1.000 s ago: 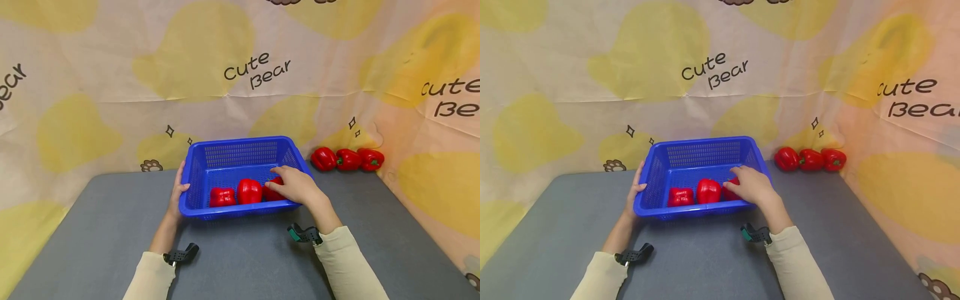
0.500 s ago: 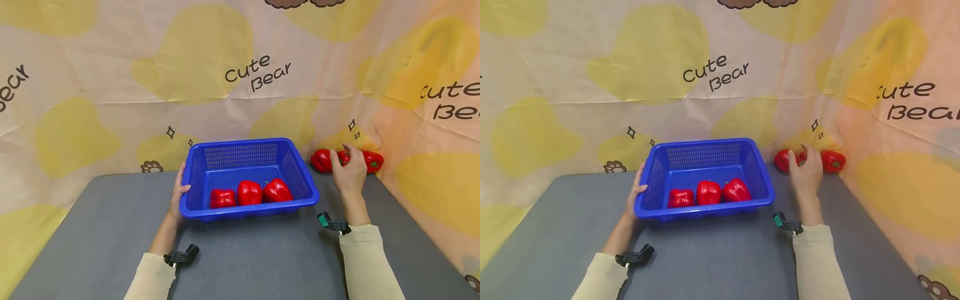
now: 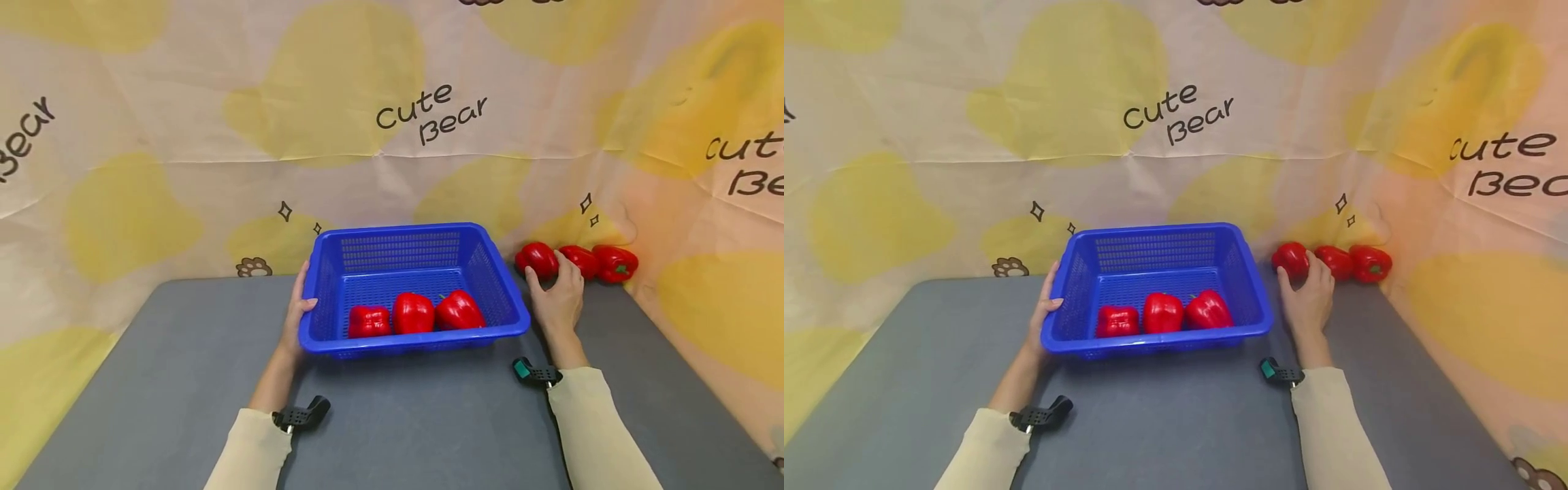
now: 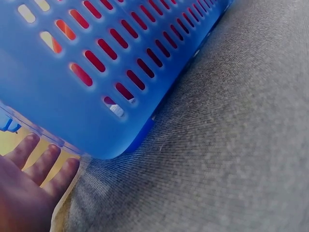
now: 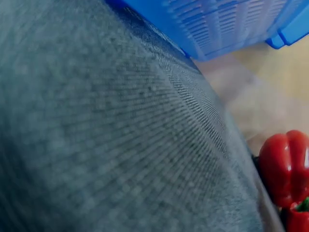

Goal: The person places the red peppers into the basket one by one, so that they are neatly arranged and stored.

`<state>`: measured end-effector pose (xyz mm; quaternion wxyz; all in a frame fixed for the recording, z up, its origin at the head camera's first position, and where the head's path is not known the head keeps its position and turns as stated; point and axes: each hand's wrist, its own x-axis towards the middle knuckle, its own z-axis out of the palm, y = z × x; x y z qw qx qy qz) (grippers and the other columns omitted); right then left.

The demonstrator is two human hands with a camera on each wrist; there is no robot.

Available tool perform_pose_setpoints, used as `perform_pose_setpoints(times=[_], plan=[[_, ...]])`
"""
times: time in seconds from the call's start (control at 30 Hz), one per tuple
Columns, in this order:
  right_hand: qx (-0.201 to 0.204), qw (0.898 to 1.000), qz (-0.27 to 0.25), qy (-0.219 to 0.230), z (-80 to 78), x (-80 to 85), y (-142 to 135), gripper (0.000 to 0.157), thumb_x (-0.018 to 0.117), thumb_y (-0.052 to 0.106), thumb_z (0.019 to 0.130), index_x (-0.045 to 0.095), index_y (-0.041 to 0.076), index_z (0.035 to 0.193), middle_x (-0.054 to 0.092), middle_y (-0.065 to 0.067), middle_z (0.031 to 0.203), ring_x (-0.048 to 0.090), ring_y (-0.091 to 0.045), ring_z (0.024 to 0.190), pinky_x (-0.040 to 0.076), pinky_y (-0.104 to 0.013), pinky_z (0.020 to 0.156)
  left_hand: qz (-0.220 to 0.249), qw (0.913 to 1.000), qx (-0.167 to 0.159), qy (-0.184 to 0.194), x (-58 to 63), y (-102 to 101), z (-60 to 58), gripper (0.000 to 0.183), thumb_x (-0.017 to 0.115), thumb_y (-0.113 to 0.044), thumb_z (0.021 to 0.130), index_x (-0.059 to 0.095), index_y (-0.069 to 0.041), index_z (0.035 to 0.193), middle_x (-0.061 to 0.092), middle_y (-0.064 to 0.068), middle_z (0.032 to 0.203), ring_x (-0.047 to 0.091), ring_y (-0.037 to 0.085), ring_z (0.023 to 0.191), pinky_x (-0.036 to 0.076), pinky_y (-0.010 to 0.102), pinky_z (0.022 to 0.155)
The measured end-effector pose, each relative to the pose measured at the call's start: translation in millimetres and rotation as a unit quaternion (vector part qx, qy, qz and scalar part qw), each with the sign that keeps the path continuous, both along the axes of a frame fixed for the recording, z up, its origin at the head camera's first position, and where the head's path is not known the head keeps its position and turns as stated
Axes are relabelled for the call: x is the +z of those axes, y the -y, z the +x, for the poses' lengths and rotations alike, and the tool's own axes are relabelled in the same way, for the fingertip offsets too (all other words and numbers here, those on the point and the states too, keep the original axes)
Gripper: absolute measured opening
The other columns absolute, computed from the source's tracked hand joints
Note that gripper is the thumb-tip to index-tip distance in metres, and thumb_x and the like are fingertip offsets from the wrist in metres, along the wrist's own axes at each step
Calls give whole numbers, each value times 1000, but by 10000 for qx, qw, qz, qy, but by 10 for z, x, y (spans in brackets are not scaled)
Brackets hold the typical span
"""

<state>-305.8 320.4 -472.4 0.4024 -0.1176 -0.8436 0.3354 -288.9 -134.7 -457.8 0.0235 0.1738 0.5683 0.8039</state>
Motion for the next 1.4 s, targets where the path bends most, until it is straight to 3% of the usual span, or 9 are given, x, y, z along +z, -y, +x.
perform_pose_setpoints(times=[0.2,0.47,0.73,0.97,1.13,1.4], plan=[[-136,9993,122,337,-23,-44,-99,64,70,33,89,51,10,145,53,-22,142,46,-44,131,41,-65,104,-85,9999,-63,-32,-19,-51,-31,80,29,-10,90,-3,-19,164,1,15,171,28,29,144,48,26,103],[-237,9980,577,118,-103,-101,-129,60,72,31,87,56,8,139,55,-24,140,44,-44,132,36,-62,108,-169,9998,-15,-108,-46,-31,-1,80,30,-10,90,-2,-19,164,1,17,170,28,30,144,49,26,101],[-354,9965,723,246,-194,-51,-224,63,73,31,87,54,8,142,52,-22,145,44,-43,136,40,-65,107,-87,9997,-172,-119,-33,-68,17,80,30,-9,91,-1,-20,164,2,17,170,32,28,142,50,29,102],[-50,9923,918,830,-265,-21,-157,65,70,30,89,49,9,148,47,-22,152,42,-44,140,39,-68,107,10,9999,-111,-118,17,-25,32,79,29,-10,91,-3,-17,163,0,17,170,35,23,140,50,28,102],[45,9904,1036,915,-301,-10,-108,59,70,27,89,53,4,141,49,-26,148,44,-48,134,38,-69,106,-74,9999,-71,-111,9,6,34,80,29,-10,91,-4,-17,163,0,16,171,30,28,143,50,28,103],[73,9944,760,733,-313,-38,-66,51,72,27,88,56,2,129,53,-28,133,54,-49,117,47,-66,97,-51,9999,-73,-46,1,15,30,80,29,-9,92,-3,-21,164,0,16,171,33,29,142,51,29,103]])
